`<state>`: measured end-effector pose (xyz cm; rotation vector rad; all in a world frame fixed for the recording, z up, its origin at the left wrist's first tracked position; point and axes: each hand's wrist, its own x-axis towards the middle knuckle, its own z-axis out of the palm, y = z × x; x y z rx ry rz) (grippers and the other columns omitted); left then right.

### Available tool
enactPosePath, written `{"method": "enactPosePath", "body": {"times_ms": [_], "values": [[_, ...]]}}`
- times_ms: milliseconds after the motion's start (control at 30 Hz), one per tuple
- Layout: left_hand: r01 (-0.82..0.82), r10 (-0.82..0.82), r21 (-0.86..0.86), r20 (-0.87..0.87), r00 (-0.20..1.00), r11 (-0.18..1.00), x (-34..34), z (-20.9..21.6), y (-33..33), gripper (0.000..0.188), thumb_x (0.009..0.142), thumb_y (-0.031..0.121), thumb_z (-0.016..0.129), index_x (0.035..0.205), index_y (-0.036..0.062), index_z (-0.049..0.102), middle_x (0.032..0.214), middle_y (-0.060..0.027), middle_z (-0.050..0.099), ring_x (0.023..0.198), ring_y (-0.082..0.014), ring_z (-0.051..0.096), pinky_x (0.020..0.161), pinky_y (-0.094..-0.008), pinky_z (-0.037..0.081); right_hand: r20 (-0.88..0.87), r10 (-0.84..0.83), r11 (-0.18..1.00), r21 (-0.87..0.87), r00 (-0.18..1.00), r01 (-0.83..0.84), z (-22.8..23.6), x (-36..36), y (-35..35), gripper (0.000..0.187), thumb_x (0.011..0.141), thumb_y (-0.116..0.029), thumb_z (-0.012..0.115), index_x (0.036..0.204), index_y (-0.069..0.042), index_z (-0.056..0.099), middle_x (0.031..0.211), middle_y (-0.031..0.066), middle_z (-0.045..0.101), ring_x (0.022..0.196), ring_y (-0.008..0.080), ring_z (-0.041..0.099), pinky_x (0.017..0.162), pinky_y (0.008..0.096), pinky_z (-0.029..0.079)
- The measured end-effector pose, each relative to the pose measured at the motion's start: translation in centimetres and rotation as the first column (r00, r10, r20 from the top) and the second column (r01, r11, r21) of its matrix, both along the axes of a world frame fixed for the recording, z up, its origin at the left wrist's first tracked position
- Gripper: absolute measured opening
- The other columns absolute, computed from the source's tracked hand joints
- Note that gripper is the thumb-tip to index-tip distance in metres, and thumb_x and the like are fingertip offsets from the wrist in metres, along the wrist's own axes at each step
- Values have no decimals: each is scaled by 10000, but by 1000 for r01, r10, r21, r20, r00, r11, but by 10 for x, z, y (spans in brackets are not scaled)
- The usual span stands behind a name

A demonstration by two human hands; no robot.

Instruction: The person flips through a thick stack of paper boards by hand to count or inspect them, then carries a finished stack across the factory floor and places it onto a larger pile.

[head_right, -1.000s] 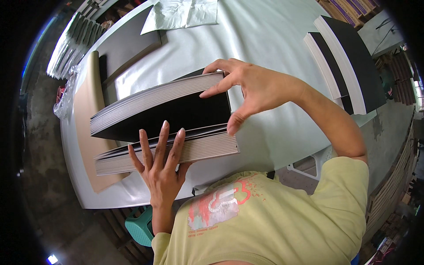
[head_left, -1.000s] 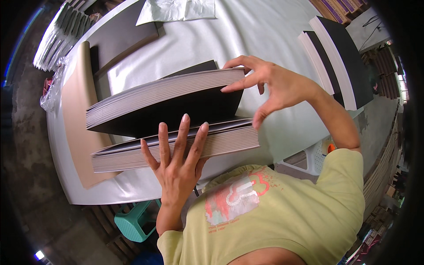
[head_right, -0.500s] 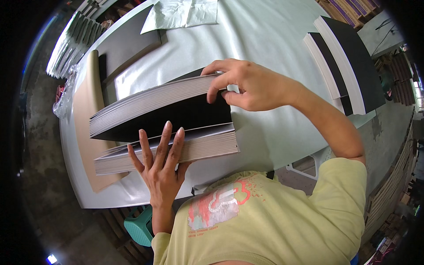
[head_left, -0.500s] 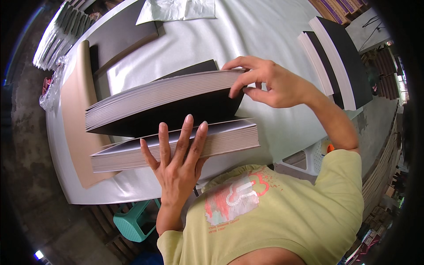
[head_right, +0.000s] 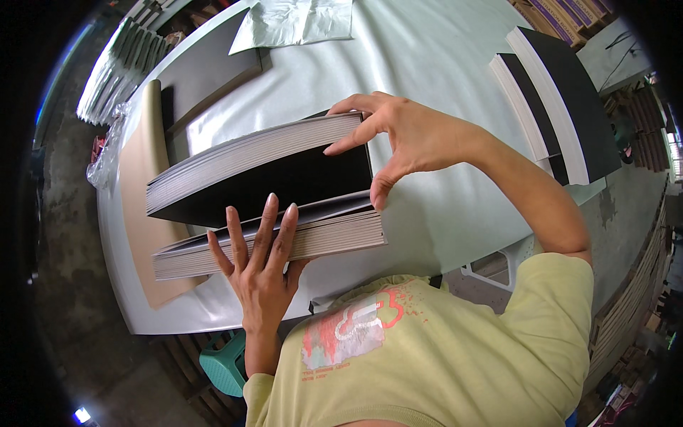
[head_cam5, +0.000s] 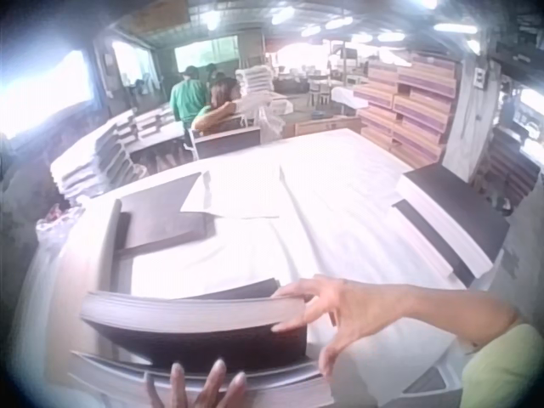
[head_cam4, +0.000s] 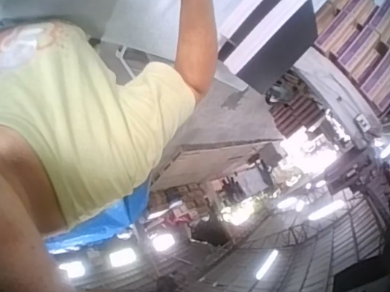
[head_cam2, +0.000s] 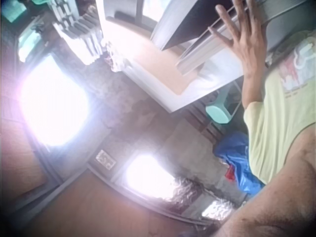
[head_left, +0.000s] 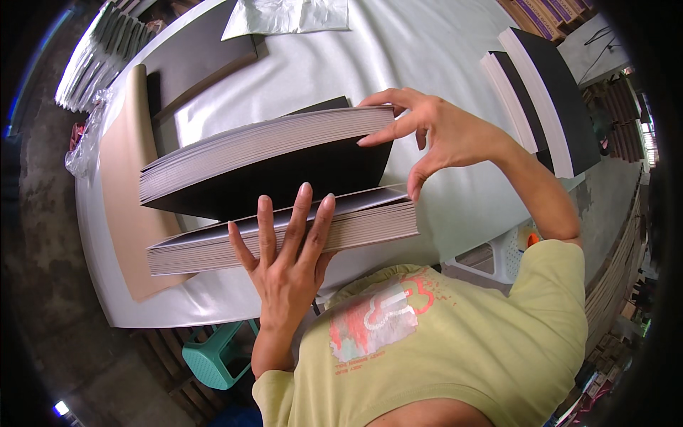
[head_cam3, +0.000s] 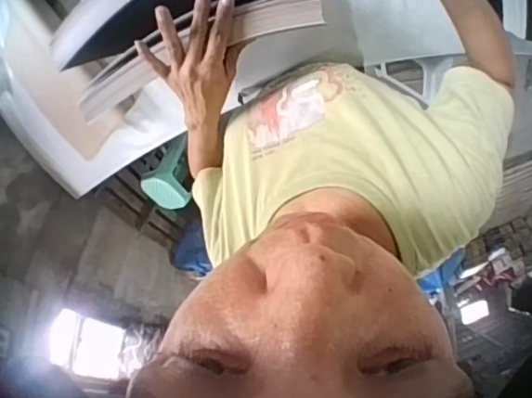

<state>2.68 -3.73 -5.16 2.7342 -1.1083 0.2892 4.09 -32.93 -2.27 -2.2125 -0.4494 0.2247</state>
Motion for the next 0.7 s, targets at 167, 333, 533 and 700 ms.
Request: {"method": "enactPosePath", "body": {"times_ms": [167, 333, 533, 700], "values": [[2, -1, -13, 36, 999, 1000, 0, -1, 0, 666, 690, 399, 683, 1327, 346, 493, 1412, 99, 435, 1395, -259, 238, 1129, -547, 1, -9, 11, 998, 61, 1000, -11, -3, 1, -3, 522, 668, -104, 782, 1167, -184, 651, 1324, 89, 473, 1150, 210, 511, 735, 283, 528], [21, -21, 5, 22, 1000, 1000, 3, 0, -1, 645, 715, 403, 661, 1333, 327, 492, 1400, 106, 449, 1395, -244, 240, 1129, -546, -4, 116, 59, 986, 149, 991, -76, -8, -2, 1, 516, 762, 148, 531, 1175, -142, 641, 1266, 120, 515, 1150, 253, 514, 833, 295, 512], [4, -5, 19, 12, 1000, 1000, 1, 2, -1, 659, 707, 395, 668, 1336, 329, 487, 1409, 104, 438, 1400, -247, 227, 1128, -547, -9, 87, 29, 998, -53, 996, -25, 2, -7, 4, 427, 711, -205, 757, 1129, -188, 672, 1341, 142, 446, 1212, 280, 445, 912, 367, 440], [7, -7, 12, 0, 1000, 1000, 1, 2, -1, 655, 703, 400, 670, 1330, 334, 493, 1407, 100, 440, 1403, -254, 218, 1129, -547, -11, 53, 1, 1000, 13, 999, -2, 1, -6, 2, 607, 556, -328, 869, 1120, -205, 680, 1347, 158, 438, 1249, 300, 418, 1014, 402, 379]]}}
